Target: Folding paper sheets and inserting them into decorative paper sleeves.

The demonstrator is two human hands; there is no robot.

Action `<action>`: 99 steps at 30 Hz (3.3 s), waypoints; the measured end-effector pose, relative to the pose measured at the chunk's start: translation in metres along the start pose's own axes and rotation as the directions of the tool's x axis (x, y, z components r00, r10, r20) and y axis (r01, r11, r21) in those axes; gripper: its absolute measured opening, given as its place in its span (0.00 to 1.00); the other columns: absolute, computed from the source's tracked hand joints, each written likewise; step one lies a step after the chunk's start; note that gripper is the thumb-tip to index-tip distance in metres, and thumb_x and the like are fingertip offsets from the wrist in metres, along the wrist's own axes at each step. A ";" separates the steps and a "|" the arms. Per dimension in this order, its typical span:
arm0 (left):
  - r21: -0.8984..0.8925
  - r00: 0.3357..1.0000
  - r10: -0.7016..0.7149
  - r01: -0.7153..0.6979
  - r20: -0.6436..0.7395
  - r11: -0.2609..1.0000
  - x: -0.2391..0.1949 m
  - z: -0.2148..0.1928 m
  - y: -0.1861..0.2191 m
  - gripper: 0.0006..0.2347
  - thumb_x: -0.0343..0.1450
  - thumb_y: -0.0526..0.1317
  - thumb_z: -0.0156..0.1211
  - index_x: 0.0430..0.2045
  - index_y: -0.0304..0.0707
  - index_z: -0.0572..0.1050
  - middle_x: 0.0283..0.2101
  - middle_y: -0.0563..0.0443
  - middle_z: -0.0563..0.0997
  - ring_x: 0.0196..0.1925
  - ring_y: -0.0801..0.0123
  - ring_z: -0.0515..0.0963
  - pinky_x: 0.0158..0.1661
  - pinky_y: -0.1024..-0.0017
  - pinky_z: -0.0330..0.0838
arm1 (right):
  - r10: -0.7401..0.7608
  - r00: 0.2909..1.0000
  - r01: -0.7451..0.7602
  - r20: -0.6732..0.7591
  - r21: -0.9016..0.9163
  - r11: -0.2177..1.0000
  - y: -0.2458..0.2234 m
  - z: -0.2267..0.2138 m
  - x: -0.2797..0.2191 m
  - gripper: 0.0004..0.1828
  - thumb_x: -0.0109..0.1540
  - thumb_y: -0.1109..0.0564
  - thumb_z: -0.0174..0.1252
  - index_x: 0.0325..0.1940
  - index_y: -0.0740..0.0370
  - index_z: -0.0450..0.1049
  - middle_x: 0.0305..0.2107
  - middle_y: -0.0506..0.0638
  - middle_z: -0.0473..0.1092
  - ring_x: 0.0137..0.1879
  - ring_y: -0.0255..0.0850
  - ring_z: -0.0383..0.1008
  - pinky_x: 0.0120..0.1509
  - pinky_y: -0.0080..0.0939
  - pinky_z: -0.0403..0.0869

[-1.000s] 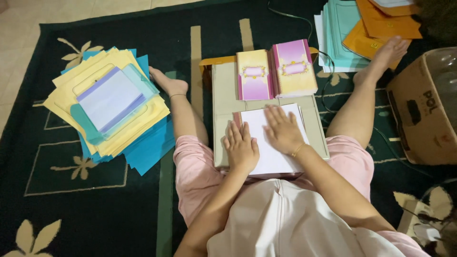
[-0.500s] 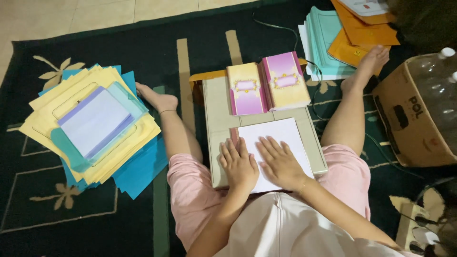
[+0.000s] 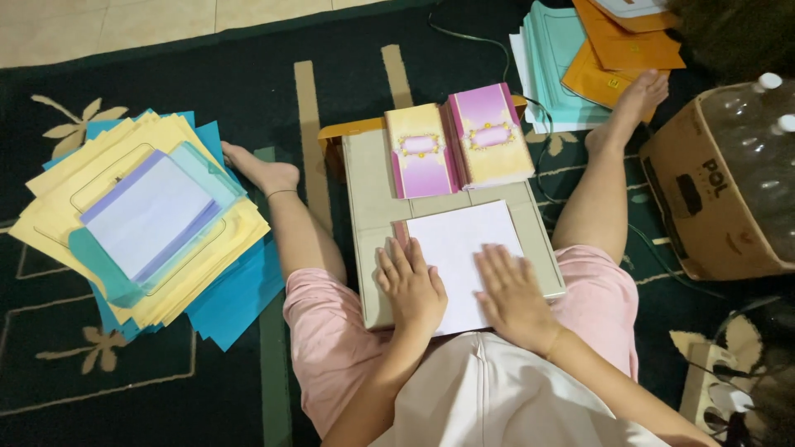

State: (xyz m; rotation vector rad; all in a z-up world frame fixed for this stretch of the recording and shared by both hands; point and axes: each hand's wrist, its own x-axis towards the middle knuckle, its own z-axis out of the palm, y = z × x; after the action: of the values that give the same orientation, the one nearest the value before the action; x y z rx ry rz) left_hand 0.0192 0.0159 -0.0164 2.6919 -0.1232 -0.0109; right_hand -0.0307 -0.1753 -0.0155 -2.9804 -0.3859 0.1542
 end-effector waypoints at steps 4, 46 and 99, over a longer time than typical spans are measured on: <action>0.037 1.000 0.017 -0.016 -0.022 0.999 0.001 0.008 -0.005 0.28 0.74 0.45 0.47 0.69 0.32 0.57 0.72 0.21 0.53 0.74 0.25 0.45 0.62 0.45 0.40 | -0.128 0.990 0.128 0.064 -0.001 0.992 -0.015 -0.004 0.047 0.37 0.71 0.36 0.23 0.82 0.50 0.42 0.78 0.52 0.41 0.82 0.51 0.37 0.76 0.61 0.42; 0.033 0.999 -0.009 0.008 0.034 0.999 0.003 0.007 -0.005 0.28 0.74 0.45 0.46 0.70 0.32 0.55 0.73 0.23 0.50 0.75 0.26 0.43 0.63 0.44 0.41 | -0.149 0.976 0.151 0.161 -0.001 0.989 -0.024 -0.020 0.052 0.37 0.71 0.37 0.23 0.82 0.51 0.42 0.78 0.52 0.41 0.83 0.49 0.36 0.77 0.61 0.43; 0.005 0.998 -0.051 0.050 0.043 0.999 0.048 0.014 -0.030 0.29 0.67 0.49 0.60 0.65 0.43 0.64 0.68 0.35 0.63 0.71 0.33 0.56 0.61 0.37 0.49 | -0.088 0.872 0.214 -0.482 0.213 0.953 0.028 0.009 0.003 0.57 0.43 0.17 0.67 0.68 0.50 0.72 0.64 0.56 0.69 0.73 0.51 0.65 0.72 0.50 0.66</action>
State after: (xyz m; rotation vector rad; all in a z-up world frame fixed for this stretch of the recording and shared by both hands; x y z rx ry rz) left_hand 0.0690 0.0324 -0.0410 2.6990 -0.0686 -0.0850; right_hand -0.0216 -0.2003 -0.0283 -2.5917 -0.4898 -0.4883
